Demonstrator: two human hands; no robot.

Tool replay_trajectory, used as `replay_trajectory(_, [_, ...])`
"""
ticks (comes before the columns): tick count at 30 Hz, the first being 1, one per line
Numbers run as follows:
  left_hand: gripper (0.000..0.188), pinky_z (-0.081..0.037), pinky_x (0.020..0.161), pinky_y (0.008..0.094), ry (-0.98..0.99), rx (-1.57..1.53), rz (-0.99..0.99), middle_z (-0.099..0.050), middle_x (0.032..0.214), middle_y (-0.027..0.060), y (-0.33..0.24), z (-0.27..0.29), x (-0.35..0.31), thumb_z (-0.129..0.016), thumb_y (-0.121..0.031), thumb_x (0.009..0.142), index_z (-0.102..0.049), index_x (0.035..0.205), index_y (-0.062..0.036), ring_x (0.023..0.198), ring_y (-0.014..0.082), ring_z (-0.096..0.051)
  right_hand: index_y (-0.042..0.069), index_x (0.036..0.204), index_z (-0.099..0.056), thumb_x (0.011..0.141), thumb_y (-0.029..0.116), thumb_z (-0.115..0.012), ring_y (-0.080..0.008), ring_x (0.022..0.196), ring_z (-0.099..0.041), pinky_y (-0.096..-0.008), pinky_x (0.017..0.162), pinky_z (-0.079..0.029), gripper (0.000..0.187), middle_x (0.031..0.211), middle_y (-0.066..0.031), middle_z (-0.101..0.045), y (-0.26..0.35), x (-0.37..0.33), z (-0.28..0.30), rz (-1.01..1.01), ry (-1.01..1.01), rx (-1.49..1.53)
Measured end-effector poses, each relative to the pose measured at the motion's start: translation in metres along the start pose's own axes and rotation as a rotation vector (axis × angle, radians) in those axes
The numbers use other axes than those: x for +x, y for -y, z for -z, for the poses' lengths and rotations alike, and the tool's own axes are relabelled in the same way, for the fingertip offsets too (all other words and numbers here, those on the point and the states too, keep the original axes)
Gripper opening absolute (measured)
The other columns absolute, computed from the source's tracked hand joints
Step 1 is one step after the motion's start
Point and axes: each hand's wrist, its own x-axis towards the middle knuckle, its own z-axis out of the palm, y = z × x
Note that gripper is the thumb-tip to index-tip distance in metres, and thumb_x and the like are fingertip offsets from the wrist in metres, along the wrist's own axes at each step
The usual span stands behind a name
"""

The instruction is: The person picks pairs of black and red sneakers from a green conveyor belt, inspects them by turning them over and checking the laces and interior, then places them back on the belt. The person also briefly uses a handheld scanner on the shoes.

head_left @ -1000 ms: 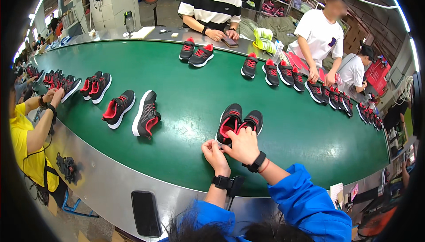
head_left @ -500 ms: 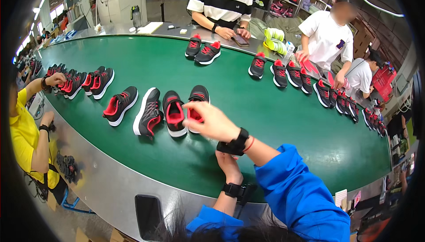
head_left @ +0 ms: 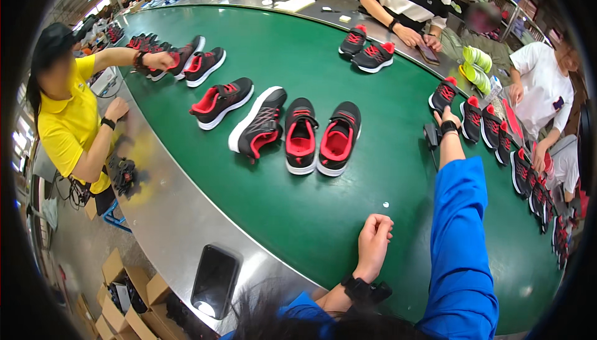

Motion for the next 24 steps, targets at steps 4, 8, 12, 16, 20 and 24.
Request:
replay_trajectory(4, [0.013, -0.045, 0.068, 0.0218, 0.055, 0.092, -0.010, -0.061, 0.088, -0.0011, -0.004, -0.003, -0.006, -0.056, -0.019, 0.099, -0.060, 0.093, -0.0080, 0.075, 0.0061, -0.053, -0.019, 0.131, -0.037, 0.061, 0.037, -0.087, -0.0139, 0.095, -0.068, -0.0319, 0.067, -0.061, 0.103, 0.126, -0.0206, -0.060, 0.021, -0.023, 0.012, -0.072, -0.020, -0.124])
replay_trajectory(8, [0.012, -0.043, 0.069, 0.0217, 0.021, 0.081, -0.027, -0.059, 0.087, -0.0001, -0.005, -0.005, -0.006, -0.055, -0.015, 0.099, -0.058, 0.091, -0.0073, 0.074, 0.0070, -0.052, -0.008, 0.126, -0.032, 0.069, 0.003, -0.080, -0.0287, 0.082, -0.069, -0.0371, 0.055, -0.065, 0.075, 0.119, -0.0225, -0.054, 0.076, -0.095, 0.021, -0.260, -0.206, 0.231])
replay_trajectory(12, [0.012, -0.044, 0.070, 0.0228, 0.032, 0.106, -0.026, -0.059, 0.087, 0.0002, -0.004, -0.010, -0.008, -0.055, -0.014, 0.099, -0.057, 0.091, -0.0072, 0.075, 0.0075, -0.052, 0.007, 0.119, -0.021, 0.070, -0.012, -0.076, -0.0436, 0.091, -0.063, -0.0485, 0.060, -0.066, 0.077, 0.123, -0.0277, -0.041, 0.091, -0.116, 0.074, -0.146, -0.198, 0.389])
replay_trajectory(16, [0.011, -0.044, 0.071, 0.0233, 0.019, 0.120, -0.038, -0.059, 0.087, 0.0003, -0.004, -0.013, -0.010, -0.054, -0.013, 0.099, -0.057, 0.090, -0.0070, 0.075, 0.0077, -0.052, 0.014, 0.118, -0.025, 0.069, -0.011, -0.076, -0.0449, 0.100, -0.058, -0.0506, 0.060, -0.066, 0.076, 0.129, -0.0241, -0.033, 0.085, -0.116, 0.088, -0.134, -0.124, 0.474])
replay_trajectory(20, [0.011, -0.044, 0.071, 0.0232, 0.028, 0.109, -0.029, -0.059, 0.087, 0.0000, 0.001, -0.015, -0.012, -0.054, -0.013, 0.099, -0.057, 0.091, -0.0071, 0.075, 0.0077, -0.052, 0.014, 0.121, -0.027, 0.070, -0.009, -0.077, -0.0429, 0.097, -0.060, -0.0490, 0.059, -0.066, 0.075, 0.127, -0.0227, -0.038, 0.079, -0.107, 0.094, -0.152, -0.053, 0.470])
replay_trajectory(24, [0.012, -0.044, 0.071, 0.0232, 0.016, 0.113, -0.009, -0.059, 0.086, 0.0001, 0.005, -0.017, -0.015, -0.054, -0.015, 0.099, -0.058, 0.090, -0.0073, 0.076, 0.0082, -0.052, 0.014, 0.123, -0.028, 0.071, -0.008, -0.077, -0.0402, 0.093, -0.062, -0.0463, 0.057, -0.065, 0.075, 0.124, -0.0222, -0.043, 0.073, -0.128, 0.088, -0.119, -0.091, 0.422])
